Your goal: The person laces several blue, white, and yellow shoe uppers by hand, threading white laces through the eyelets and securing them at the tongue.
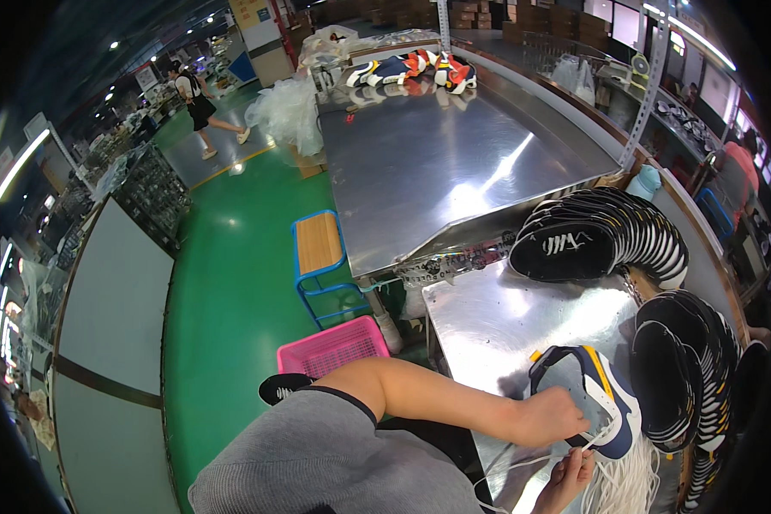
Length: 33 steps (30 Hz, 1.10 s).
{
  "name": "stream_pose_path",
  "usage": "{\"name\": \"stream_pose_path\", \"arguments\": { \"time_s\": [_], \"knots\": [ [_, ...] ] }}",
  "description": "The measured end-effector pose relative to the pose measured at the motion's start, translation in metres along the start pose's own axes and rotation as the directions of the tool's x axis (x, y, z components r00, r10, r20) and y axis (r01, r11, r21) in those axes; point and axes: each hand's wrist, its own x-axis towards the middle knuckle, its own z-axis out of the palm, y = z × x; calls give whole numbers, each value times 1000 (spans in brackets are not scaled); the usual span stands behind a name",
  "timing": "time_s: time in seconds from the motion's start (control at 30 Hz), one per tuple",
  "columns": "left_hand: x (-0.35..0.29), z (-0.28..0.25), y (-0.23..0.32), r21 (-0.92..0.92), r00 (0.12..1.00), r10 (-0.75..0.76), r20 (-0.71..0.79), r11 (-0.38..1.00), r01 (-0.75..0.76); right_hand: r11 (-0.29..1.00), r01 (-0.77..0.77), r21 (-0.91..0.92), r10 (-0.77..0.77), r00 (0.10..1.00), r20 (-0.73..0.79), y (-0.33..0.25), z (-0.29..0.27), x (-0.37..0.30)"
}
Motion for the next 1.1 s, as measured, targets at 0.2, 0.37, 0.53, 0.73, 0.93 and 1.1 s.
{"name": "stream_pose_path", "arguments": {
  "time_s": [0.2,0.37,0.53,0.73,0.93,1.1],
  "knots": [
    [12,-48,-25,-186,969,-178,-170,972,146,825,-225,-518,435,839,328,-43,16,-73],
    [47,-116,-31,-131,903,-211,-375,976,174,684,-175,-708,530,786,317,-7,-26,-107],
    [40,-117,0,-182,982,-189,-24,966,182,820,82,-566,93,957,275,-24,-33,-155],
    [-17,-30,9,-160,829,-118,546,957,242,930,-61,-361,8,989,-145,-70,-13,-99],
    [-14,-31,31,-115,749,-98,656,967,228,931,-85,-356,62,995,-77,-54,-10,-72],
    [-13,-38,26,-182,852,-13,523,975,127,948,179,-264,-222,965,-142,-51,-4,-52]
  ]
}}
